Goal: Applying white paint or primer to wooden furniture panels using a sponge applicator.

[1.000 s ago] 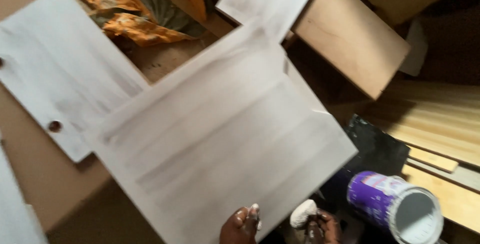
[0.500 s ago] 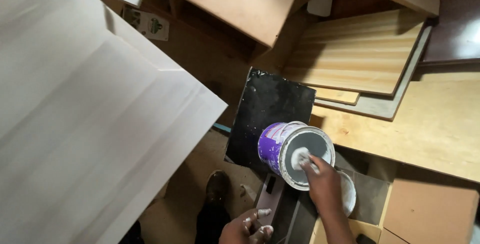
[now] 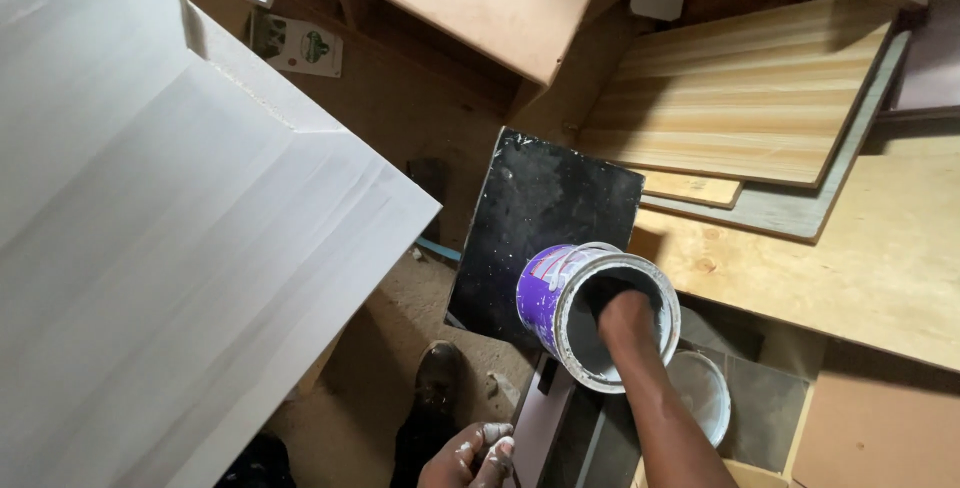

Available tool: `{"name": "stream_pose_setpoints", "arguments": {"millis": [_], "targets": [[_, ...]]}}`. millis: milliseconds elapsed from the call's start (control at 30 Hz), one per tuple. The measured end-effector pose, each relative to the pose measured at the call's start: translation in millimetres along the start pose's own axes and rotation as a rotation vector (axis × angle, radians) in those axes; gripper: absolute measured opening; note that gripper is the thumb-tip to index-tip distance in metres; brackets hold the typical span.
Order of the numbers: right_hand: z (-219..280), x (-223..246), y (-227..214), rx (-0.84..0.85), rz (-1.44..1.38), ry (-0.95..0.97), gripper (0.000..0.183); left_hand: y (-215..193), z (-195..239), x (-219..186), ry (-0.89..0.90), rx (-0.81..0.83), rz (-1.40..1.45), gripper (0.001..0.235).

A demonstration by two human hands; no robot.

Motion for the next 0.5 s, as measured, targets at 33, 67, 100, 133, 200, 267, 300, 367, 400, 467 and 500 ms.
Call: {"name": "stream_pose_setpoints", "arguments": {"millis": [33, 67, 100, 133, 200, 267, 300, 367, 400, 467, 500], "targets": [[7.3, -1.5, -6.2, -0.011, -0.144, 0.035, 0.023, 0.8, -3.5, 2.9, 0.036, -0.023, -0.017, 0.025], [14.7, -3.0, -12.3, -0.021, -0.288, 0.071, 0.023, 1.5, -6.9, 5.7, 0.072, -0.046, -0.033, 0.023], [46.4, 10.7, -58.4, -0.024, -0.286, 0.067, 0.023, -0.1, -5.3, 3.0, 0.073, -0.047, -0.029, 0.023], [83.7, 18.3, -100.9, 0.023, -0.503, 0.102, 0.025, -1.7, -3.9, 1.8, 0.040, -0.033, 0.014, 0.021], [114.3, 13.2, -123.4, 0.072, -0.716, 0.130, 0.029, -7.8, -2.1, 1.0, 0.005, -0.022, 0.062, 0.020], [87.3, -1.3, -84.4, 0.197, -1.441, 0.162, 0.019, -13.5, -2.0, 0.0, -0.014, -0.018, -0.012, 0.020], [88.8, -5.3, -85.8, 0.193, -1.437, 0.160, 0.019, -12.0, -4.6, 3.8, -0.013, -0.015, -0.008, 0.020], [93.2, -10.7, -82.7, 0.339, -1.493, 0.238, 0.014, -12.8, -10.1, 9.6, 0.034, -0.097, 0.068, 0.020], [93.2, -13.4, -82.4, 0.336, -1.489, 0.237, 0.014, -13.5, -10.3, 9.7, 0.034, -0.095, 0.073, 0.020], [94.1, -9.9, -80.0, 0.410, -1.494, 0.109, 0.016, -16.2, -10.5, 10.5, 0.063, -0.068, 0.042, 0.026], [100.4, -6.7, -86.3, 0.412, -1.490, 0.109, 0.016, -19.6, -8.0, 8.6, 0.060, -0.068, 0.045, 0.026]]}}
Point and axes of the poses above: each hand's wrist, its own z-axis away from the middle knuckle, its own y-axis out of the palm, x = y × z, the point moved 4 cm from there along -z, towards the middle knuckle, and after that the axes turned 3 degrees about -y, right-handed, at the moved point
